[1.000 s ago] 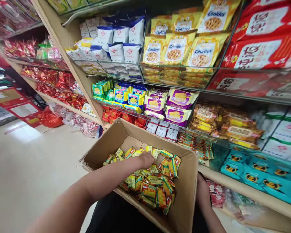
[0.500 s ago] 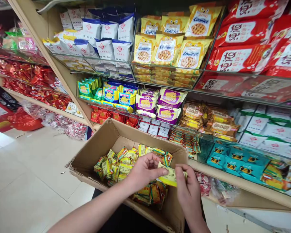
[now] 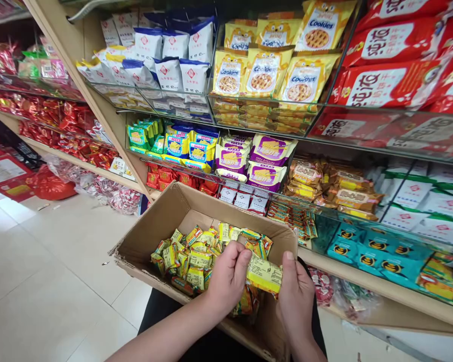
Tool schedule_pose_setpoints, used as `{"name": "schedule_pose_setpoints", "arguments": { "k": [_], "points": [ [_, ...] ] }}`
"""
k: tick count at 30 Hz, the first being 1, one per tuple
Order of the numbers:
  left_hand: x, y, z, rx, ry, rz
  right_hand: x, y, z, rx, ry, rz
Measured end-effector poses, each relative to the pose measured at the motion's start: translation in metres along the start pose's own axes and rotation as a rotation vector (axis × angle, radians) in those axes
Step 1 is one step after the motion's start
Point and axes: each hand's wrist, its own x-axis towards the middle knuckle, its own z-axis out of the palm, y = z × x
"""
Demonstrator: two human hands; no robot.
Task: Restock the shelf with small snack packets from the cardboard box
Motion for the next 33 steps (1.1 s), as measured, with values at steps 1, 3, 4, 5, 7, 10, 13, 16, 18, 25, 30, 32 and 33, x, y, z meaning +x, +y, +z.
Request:
{"name": "schedule_pose_setpoints", "arguments": {
  "k": [1, 3, 4, 5, 7, 10, 13, 16, 18, 25, 30, 32, 33],
  "points": [
    [-0.001, 0.000, -0.002, 0.027, -0.001, 0.005, 0.000, -0.001, -0.003, -0.069, 0.020, -0.051],
    [-0.002, 0.001, -0.004, 0.048, 0.003, 0.008, -0.002, -0.004, -0.006, -0.220, 0.078, -0.184],
    [-0.002, 0.002, -0.005, 0.038, 0.010, 0.006, -0.003, -0.007, -0.007, -0.292, 0.097, -0.249],
    [-0.002, 0.003, -0.006, 0.017, 0.016, -0.002, -0.003, -0.008, -0.009, -0.355, 0.108, -0.313],
    [0.002, 0.005, -0.006, -0.035, 0.025, -0.043, -0.003, -0.011, -0.012, -0.464, 0.134, -0.453],
    [0.007, 0.010, -0.008, -0.207, -0.027, -0.274, 0.002, -0.015, -0.020, -0.637, 0.195, -0.763],
    [0.007, 0.018, -0.012, -0.604, -0.216, -0.682, 0.007, -0.022, -0.025, -0.696, -0.060, -1.151],
    [0.002, 0.023, -0.016, -0.871, -0.269, -0.788, 0.005, -0.026, -0.022, -0.577, -0.332, -1.381],
    [0.000, 0.024, -0.019, -0.899, -0.213, -0.667, 0.001, -0.022, -0.020, -0.526, -0.305, -1.264],
    [-0.002, 0.023, -0.018, -0.673, -0.248, -0.261, -0.007, -0.004, -0.018, -0.231, -0.390, -0.231],
    [-0.005, 0.017, -0.010, -0.460, -0.163, -0.363, -0.007, -0.004, -0.016, -0.157, -0.282, -0.127],
    [-0.006, 0.012, -0.007, -0.363, -0.172, -0.450, -0.007, 0.001, -0.018, -0.108, -0.249, -0.127],
    [-0.006, 0.009, -0.005, -0.332, -0.169, -0.470, -0.007, 0.004, -0.019, -0.085, -0.235, -0.127]
  ]
}}
